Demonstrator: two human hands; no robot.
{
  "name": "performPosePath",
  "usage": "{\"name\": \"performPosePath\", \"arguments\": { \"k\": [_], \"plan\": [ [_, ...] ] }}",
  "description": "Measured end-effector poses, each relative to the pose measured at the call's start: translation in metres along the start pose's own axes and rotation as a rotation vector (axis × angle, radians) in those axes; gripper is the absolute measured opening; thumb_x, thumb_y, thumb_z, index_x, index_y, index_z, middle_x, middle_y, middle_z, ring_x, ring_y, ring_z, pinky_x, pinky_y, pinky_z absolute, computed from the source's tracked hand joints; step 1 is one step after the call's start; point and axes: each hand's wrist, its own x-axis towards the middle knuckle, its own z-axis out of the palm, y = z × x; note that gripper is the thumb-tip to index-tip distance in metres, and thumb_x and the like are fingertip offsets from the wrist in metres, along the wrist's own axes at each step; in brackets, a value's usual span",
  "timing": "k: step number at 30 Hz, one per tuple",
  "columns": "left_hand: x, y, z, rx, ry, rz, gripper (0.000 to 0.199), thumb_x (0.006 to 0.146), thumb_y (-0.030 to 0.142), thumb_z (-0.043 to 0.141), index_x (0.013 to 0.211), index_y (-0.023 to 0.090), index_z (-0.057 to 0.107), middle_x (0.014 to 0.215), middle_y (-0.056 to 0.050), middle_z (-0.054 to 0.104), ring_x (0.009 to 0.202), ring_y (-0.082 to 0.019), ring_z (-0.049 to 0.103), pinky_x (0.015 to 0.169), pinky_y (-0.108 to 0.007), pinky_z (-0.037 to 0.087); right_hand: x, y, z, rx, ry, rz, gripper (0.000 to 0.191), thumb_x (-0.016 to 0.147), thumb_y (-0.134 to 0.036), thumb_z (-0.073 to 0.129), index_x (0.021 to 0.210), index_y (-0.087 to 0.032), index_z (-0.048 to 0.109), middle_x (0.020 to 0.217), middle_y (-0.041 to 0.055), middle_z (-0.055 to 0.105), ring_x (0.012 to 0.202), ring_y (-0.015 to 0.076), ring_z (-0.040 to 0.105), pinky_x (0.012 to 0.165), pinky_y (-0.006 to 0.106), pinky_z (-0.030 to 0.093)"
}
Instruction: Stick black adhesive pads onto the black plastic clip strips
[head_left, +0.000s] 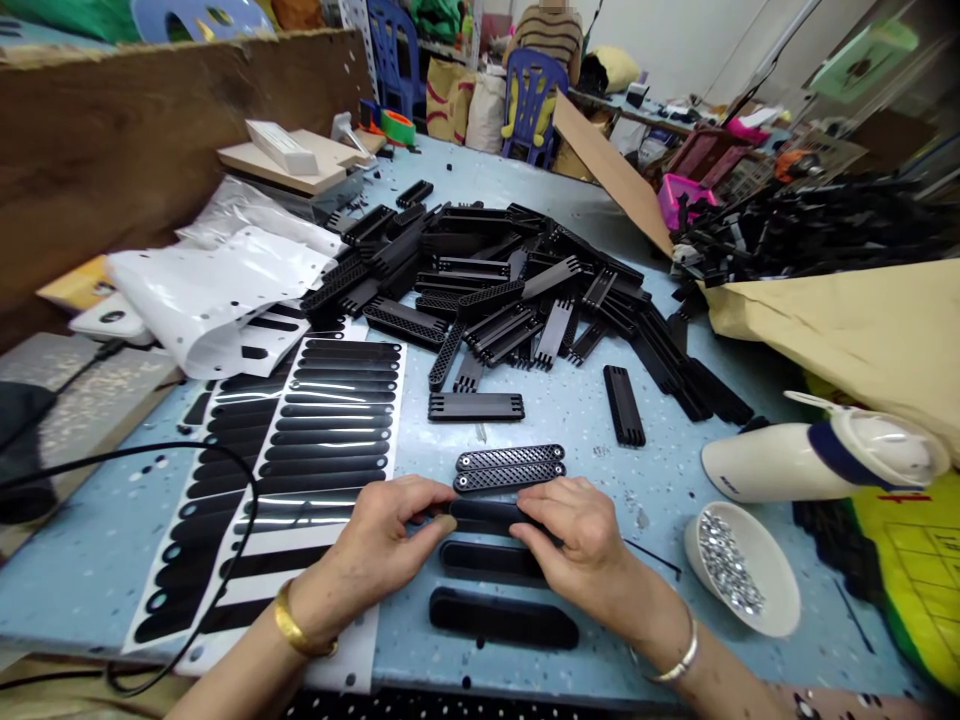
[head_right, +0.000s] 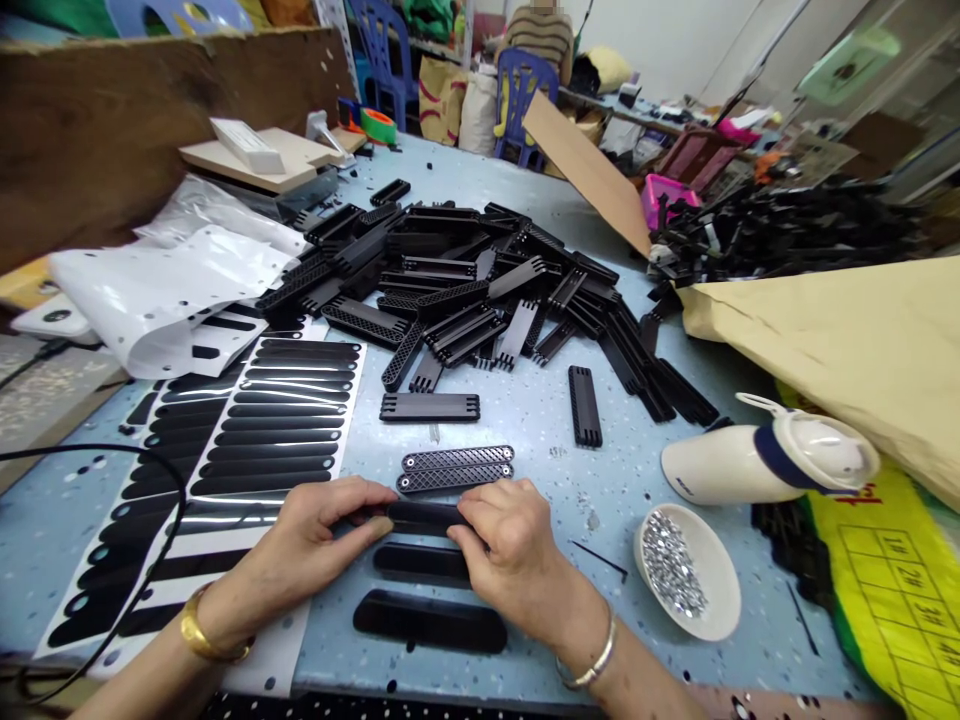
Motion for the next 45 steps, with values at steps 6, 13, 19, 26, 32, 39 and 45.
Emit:
{"name": "performPosePath", "arguments": {
  "k": [6,13,19,26,32,39,45],
  "plan": [
    [-0.0004,-0.0015,0.0005,0.012,-0.003,-0.002,0.018,0.082,0.02,0.059,0.092,0.018,0.073,0.085,-0.002,0.076,0.076,-0.017,0.069,0.07,-0.027,0.052,0.0004,-0.0008,-0.0005,0.041,0.026,0.004,0.011,0.085,-0.02,0.064,0.089,-0.019,0.075,0.086,0.0057,0.075,0.074,0.0219,0.066,0.069,0.039,0.048],
    [-0.0018,-0.0006,0.0002,0.005,0.003,0.001,0.017,0.081,0.019,0.06,0.091,0.018,0.073,0.085,-0.002,0.075,0.076,-0.016,0.069,0.071,-0.027,0.052,-0.0013,-0.0006,-0.0047,0.087,0.076,0.014,0.011,0.086,-0.02,0.065,0.089,-0.019,0.075,0.087,0.0061,0.075,0.073,0.0207,0.067,0.069,0.037,0.049],
    [0.0001,-0.0023,0.0011,0.011,0.002,0.014,0.017,0.081,0.017,0.06,0.091,0.018,0.073,0.085,-0.001,0.075,0.076,-0.016,0.069,0.069,-0.026,0.052,0.0008,-0.0028,-0.0038,0.089,0.082,-0.003,0.011,0.084,-0.019,0.066,0.088,-0.016,0.076,0.084,0.0075,0.075,0.071,0.0217,0.067,0.067,0.038,0.049],
    [-0.0007,-0.0031,0.0017,0.005,0.011,0.016,0.016,0.081,0.018,0.06,0.09,0.018,0.073,0.084,-0.001,0.075,0.075,-0.016,0.069,0.068,-0.026,0.052,0.0017,-0.0027,-0.0007,0.085,0.083,-0.001,0.011,0.084,-0.02,0.066,0.088,-0.015,0.076,0.082,0.0076,0.074,0.071,0.0221,0.067,0.066,0.038,0.049],
    [-0.0003,-0.0011,0.0013,-0.002,0.007,0.014,0.016,0.081,0.017,0.06,0.091,0.018,0.073,0.084,-0.001,0.075,0.075,-0.016,0.069,0.068,-0.026,0.052,0.0,-0.0026,0.0012,0.054,0.045,0.008,0.011,0.085,-0.019,0.065,0.087,-0.015,0.074,0.081,0.007,0.074,0.072,0.022,0.066,0.068,0.038,0.047],
    [-0.0007,-0.0011,0.0008,-0.004,0.006,0.009,0.017,0.08,0.018,0.061,0.092,0.019,0.073,0.083,0.0,0.075,0.075,-0.016,0.069,0.069,-0.026,0.053,-0.0012,-0.0028,0.0042,0.036,0.048,0.008,0.011,0.085,-0.019,0.063,0.086,-0.016,0.073,0.082,0.0064,0.073,0.073,0.0217,0.065,0.067,0.037,0.045],
    [0.0008,-0.0053,0.0013,0.018,0.003,0.051,0.017,0.084,0.02,0.059,0.094,0.019,0.073,0.085,-0.001,0.076,0.077,-0.017,0.07,0.072,-0.028,0.054,-0.0005,-0.0031,0.0046,0.052,0.068,0.03,0.011,0.084,-0.018,0.063,0.084,-0.015,0.074,0.079,0.0067,0.072,0.072,0.0217,0.065,0.068,0.037,0.045]
  ]
}}
